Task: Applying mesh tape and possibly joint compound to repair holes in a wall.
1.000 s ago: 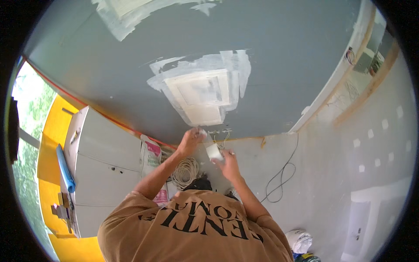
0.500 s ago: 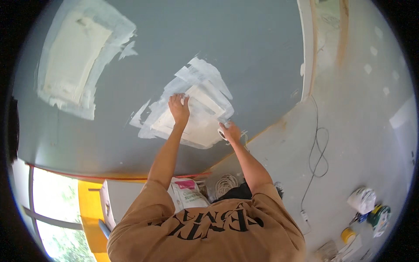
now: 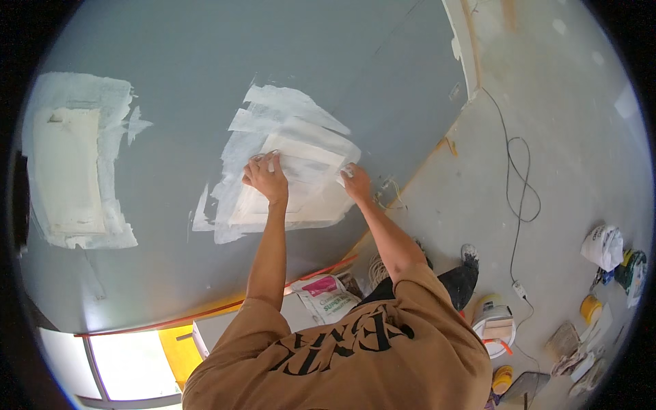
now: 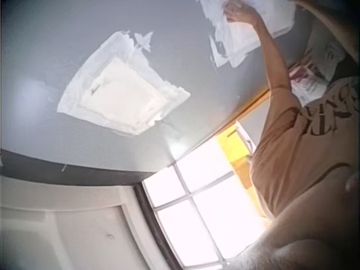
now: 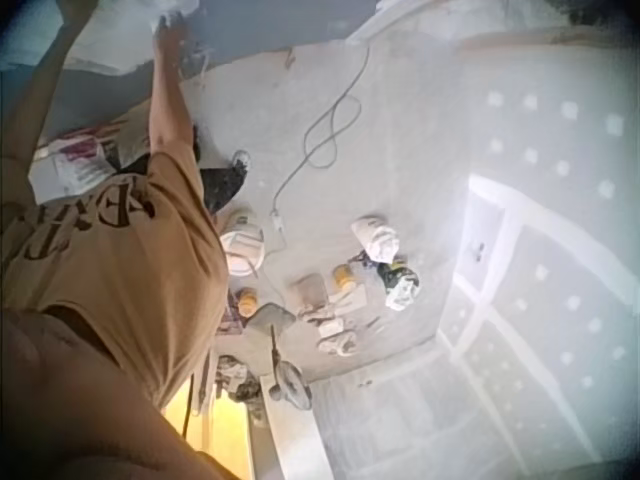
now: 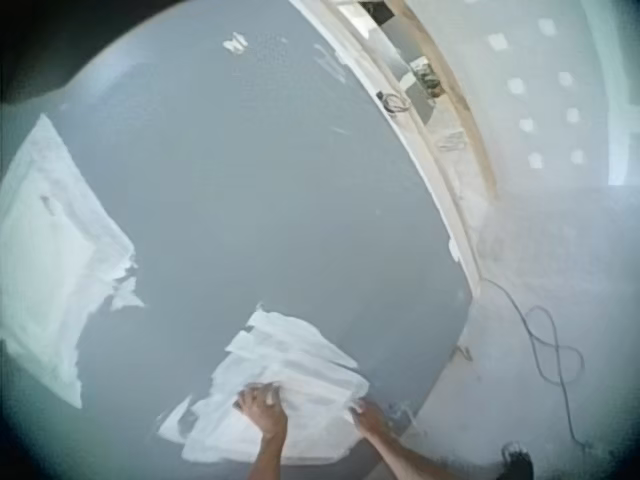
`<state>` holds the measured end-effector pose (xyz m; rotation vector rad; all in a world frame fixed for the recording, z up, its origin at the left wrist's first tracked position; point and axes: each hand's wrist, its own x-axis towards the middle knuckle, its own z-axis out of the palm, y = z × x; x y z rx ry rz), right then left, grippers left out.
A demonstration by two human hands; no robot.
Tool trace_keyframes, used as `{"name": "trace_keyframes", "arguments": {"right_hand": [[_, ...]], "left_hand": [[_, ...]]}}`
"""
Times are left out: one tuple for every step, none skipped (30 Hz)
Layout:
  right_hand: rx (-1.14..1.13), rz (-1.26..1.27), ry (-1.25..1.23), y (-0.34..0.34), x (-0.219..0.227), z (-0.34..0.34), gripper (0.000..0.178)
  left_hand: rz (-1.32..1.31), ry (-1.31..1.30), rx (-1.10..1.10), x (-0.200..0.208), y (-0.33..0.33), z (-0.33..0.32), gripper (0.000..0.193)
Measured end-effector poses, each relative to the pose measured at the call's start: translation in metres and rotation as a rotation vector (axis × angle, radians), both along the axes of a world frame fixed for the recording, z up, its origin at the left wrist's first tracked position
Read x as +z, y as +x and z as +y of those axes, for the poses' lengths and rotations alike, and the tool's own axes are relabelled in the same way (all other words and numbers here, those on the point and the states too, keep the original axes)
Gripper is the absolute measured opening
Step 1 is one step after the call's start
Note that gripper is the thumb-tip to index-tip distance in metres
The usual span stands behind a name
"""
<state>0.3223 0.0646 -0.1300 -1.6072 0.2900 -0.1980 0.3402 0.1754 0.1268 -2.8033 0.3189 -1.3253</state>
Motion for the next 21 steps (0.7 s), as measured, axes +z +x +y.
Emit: {"name": "trace_keyframes", "arguments": {"right_hand": [[-0.008, 0.008, 0.001, 0.002, 0.000, -0.001, 0.040], [0.003, 0.030, 0.007, 0.005, 0.000, -0.002, 0.041], [0.014, 0.050, 0.012, 0.007, 0.001, -0.003, 0.042], [0.010, 0.058, 0.014, 0.010, 0.004, -0.003, 0.042], [0.028, 0.083, 0.003, 0.013, 0.008, -0.003, 0.042], [0.047, 0.108, -0.007, 0.015, 0.011, -0.003, 0.043], [0.052, 0.111, 0.001, 0.016, 0.019, 0.001, 0.043], [0.086, 0.141, 0.008, 0.017, 0.026, 0.006, 0.042], [0.121, 0.170, 0.017, 0.017, 0.033, 0.010, 0.041], [0.108, 0.174, 0.014, 0.022, 0.025, 0.008, 0.041], [0.065, 0.157, -0.015, 0.029, 0.014, 0.005, 0.040], [0.023, 0.139, -0.045, 0.035, 0.002, 0.001, 0.039], [0.027, 0.138, -0.038, 0.037, 0.002, 0.007, 0.039], [0.025, 0.154, -0.031, 0.039, 0.003, 0.012, 0.037], [0.022, 0.168, -0.024, 0.043, 0.005, 0.016, 0.036], [0.021, 0.168, -0.023, 0.044, 0.002, 0.018, 0.036], [0.015, 0.143, -0.044, 0.046, 0.000, 0.017, 0.035], [0.006, 0.117, -0.067, 0.048, -0.001, 0.014, 0.034], [0.010, 0.115, -0.069, 0.045, -0.001, 0.013, 0.034], [0.041, 0.096, -0.032, 0.043, -0.002, 0.008, 0.033], [0.070, 0.076, 0.003, 0.040, -0.002, 0.001, 0.033]], "left_hand": [[-0.031, 0.014, 0.006, -0.002, 0.001, 0.001, 0.012], [-0.023, 0.014, -0.002, -0.005, 0.003, 0.000, 0.012], [-0.029, 0.030, 0.012, -0.007, 0.006, 0.000, 0.012], [-0.035, 0.048, 0.029, -0.009, 0.007, 0.000, 0.012], [-0.028, 0.049, 0.025, -0.009, 0.007, 0.001, 0.012], [-0.034, 0.054, 0.014, -0.010, 0.008, 0.002, 0.012], [-0.043, 0.064, 0.012, -0.008, 0.007, 0.007, 0.012], [-0.039, 0.072, 0.017, -0.007, 0.007, 0.012, 0.012], [-0.049, 0.082, 0.027, -0.006, 0.006, 0.018, 0.012], [-0.059, 0.079, 0.018, -0.007, 0.009, 0.012, 0.012], [-0.055, 0.071, -0.002, -0.010, 0.012, 0.005, 0.012], [-0.049, 0.069, -0.018, -0.013, 0.015, -0.001, 0.012], [-0.046, 0.080, -0.011, -0.014, 0.015, 0.004, 0.012], [-0.048, 0.087, -0.010, -0.015, 0.016, 0.009, 0.012], [-0.048, 0.086, -0.007, -0.015, 0.016, 0.013, 0.011], [-0.044, 0.081, -0.005, -0.015, 0.014, 0.011, 0.010], [-0.046, 0.082, -0.009, -0.014, 0.013, 0.008, 0.010], [-0.034, 0.073, -0.012, -0.012, 0.013, 0.003, 0.010], [-0.020, 0.062, -0.005, -0.008, 0.007, -0.002, 0.009], [-0.023, 0.059, -0.003, -0.003, 0.002, -0.008, 0.009], [-0.018, 0.052, -0.061, 0.004, -0.004, -0.015, 0.009]]}}
